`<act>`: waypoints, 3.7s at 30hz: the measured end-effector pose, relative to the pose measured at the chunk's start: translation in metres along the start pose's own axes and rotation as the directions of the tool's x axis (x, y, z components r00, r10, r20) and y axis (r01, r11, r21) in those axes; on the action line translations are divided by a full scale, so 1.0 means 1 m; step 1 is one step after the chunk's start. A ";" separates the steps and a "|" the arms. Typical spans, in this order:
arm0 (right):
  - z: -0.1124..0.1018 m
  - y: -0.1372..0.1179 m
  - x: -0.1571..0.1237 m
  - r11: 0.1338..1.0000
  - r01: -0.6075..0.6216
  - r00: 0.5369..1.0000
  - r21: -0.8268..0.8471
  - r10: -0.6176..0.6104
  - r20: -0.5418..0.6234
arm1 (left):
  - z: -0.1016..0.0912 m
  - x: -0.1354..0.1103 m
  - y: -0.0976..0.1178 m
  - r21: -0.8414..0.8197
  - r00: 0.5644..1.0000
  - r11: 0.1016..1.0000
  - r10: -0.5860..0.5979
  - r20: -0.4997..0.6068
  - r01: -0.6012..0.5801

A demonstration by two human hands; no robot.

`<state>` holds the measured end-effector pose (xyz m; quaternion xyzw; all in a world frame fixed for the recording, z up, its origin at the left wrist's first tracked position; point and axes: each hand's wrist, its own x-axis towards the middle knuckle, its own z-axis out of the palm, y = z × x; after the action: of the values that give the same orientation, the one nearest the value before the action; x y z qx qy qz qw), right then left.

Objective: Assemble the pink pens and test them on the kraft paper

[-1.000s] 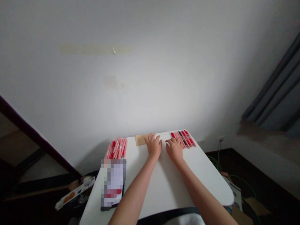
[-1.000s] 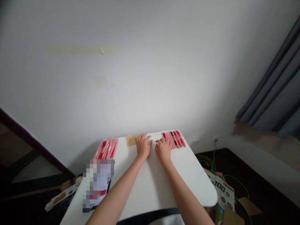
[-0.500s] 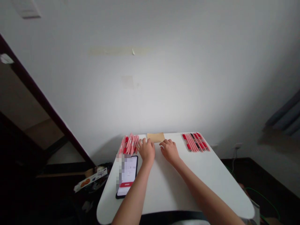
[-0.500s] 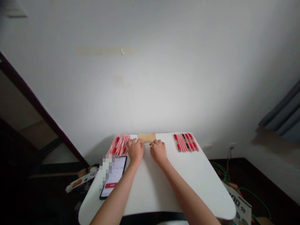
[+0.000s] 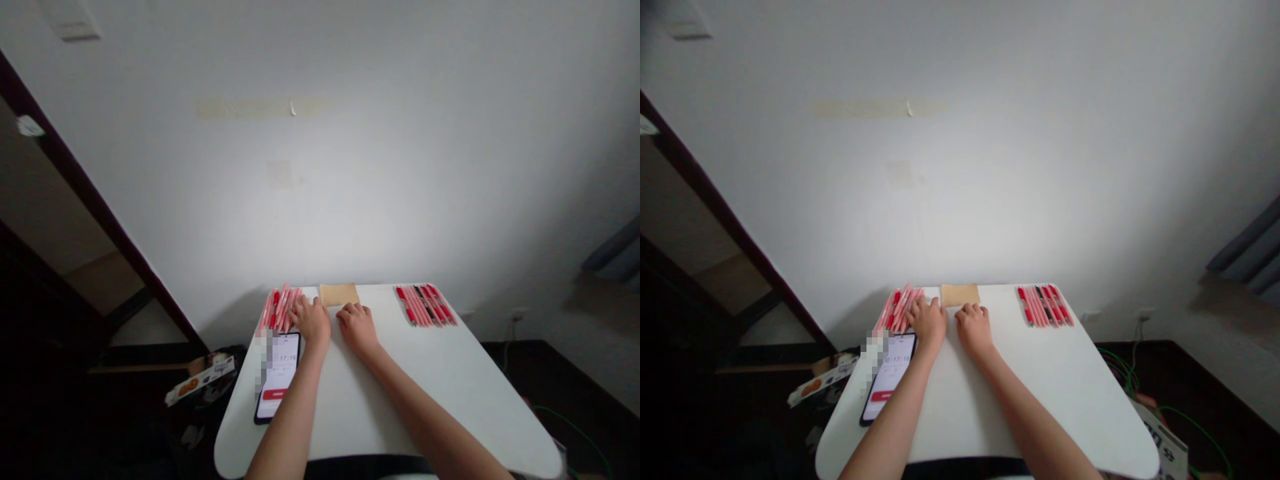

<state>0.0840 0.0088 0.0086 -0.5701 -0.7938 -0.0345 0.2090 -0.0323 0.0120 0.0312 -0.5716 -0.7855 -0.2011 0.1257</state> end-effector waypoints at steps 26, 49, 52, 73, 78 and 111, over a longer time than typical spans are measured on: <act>0.000 0.006 -0.004 0.998 -0.033 0.999 0.053 0.033 -0.009 | 0.000 0.029 -0.022 0.093 0.989 0.985 -0.143 -0.032 0.146; -0.003 0.011 -0.005 0.996 -0.048 0.998 0.069 0.050 -0.026 | -0.008 0.026 -0.009 -0.100 0.998 0.994 -0.045 0.042 0.049; -0.007 0.016 -0.005 0.994 -0.066 0.997 0.082 0.069 -0.031 | -0.006 0.022 -0.002 -0.184 0.998 0.983 0.010 0.056 0.000; -0.021 0.075 -0.023 0.981 -0.185 0.976 0.063 0.191 -0.102 | 0.018 -0.020 0.042 -0.566 0.909 0.790 0.386 0.159 -0.237; -0.019 0.076 -0.025 0.982 -0.181 0.979 0.055 0.185 -0.088 | 0.017 -0.021 0.042 -0.570 0.892 0.786 0.410 0.189 -0.240; -0.008 0.110 -0.029 0.938 -0.120 0.902 0.325 0.239 -0.359 | 0.019 -0.019 0.024 -0.429 0.964 0.889 0.234 0.128 -0.159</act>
<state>0.1952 0.0185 -0.0148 -0.5853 -0.6752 -0.0098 0.4487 -0.0029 0.0115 0.0102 -0.6773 -0.6708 -0.2983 -0.0488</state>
